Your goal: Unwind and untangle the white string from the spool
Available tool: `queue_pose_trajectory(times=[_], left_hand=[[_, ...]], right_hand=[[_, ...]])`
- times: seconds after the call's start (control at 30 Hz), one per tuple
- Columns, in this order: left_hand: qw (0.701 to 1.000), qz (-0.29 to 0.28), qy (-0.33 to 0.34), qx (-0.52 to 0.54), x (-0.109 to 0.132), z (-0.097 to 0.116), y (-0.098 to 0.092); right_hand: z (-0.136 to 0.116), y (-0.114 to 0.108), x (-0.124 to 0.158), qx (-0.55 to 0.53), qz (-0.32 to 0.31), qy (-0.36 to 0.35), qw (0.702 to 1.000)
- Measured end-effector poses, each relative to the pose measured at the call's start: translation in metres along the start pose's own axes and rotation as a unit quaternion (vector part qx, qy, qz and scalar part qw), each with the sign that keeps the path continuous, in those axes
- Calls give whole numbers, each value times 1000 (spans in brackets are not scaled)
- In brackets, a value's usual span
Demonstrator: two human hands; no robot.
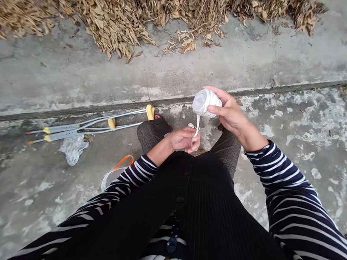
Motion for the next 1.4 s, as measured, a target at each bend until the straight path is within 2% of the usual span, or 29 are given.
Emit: queue_pose_trajectory(times=[0.17,0.3,0.4,0.5,0.6,0.7,0.8,0.87,1.07,1.13,1.3,1.33,1.4], left_hand=[[996,62,49,42,6,-5,-27],[987,122,95,42,11,3,-50],[992,87,93,11,15,14,-54],[995,54,88,-15,18,25,-51],[989,85,118,-25,22,39,-51],[976,157,138,-64,26,48,-56],[950,236,165,-118,33,56,-60],[932,267,183,-162,37,59,-58],[884,263,207,-326,43,55,-33],[849,276,242,-379,45,55,-26],[721,316,319,-527,43,50,-21],[712,318,326,-534,42,48,-21],[731,319,334,-502,40,45,-22]], right_hand=[[11,-8,-1,-69,-2,54,996],[19,-9,1,-91,18,69,993],[24,-13,3,-98,23,70,992],[26,-19,3,-87,2,44,995],[26,-24,2,-64,-19,13,998],[27,-25,1,-71,-11,13,997],[27,-26,1,-85,18,20,996],[26,-26,1,-86,32,23,996],[36,-25,2,-137,85,78,984],[36,-24,2,-141,95,75,983],[25,-17,4,-119,92,46,987],[22,-16,5,-118,95,43,988],[17,-15,5,-113,105,35,987]])
Point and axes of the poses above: each hand's wrist, its own x-axis away from the middle knuckle, its own y-axis out of the palm, z = x × y, the point moved 5 cm from there along -x, towards the middle knuckle, and after that the axes turned 12 degrees about z, right-handed, at the moved point
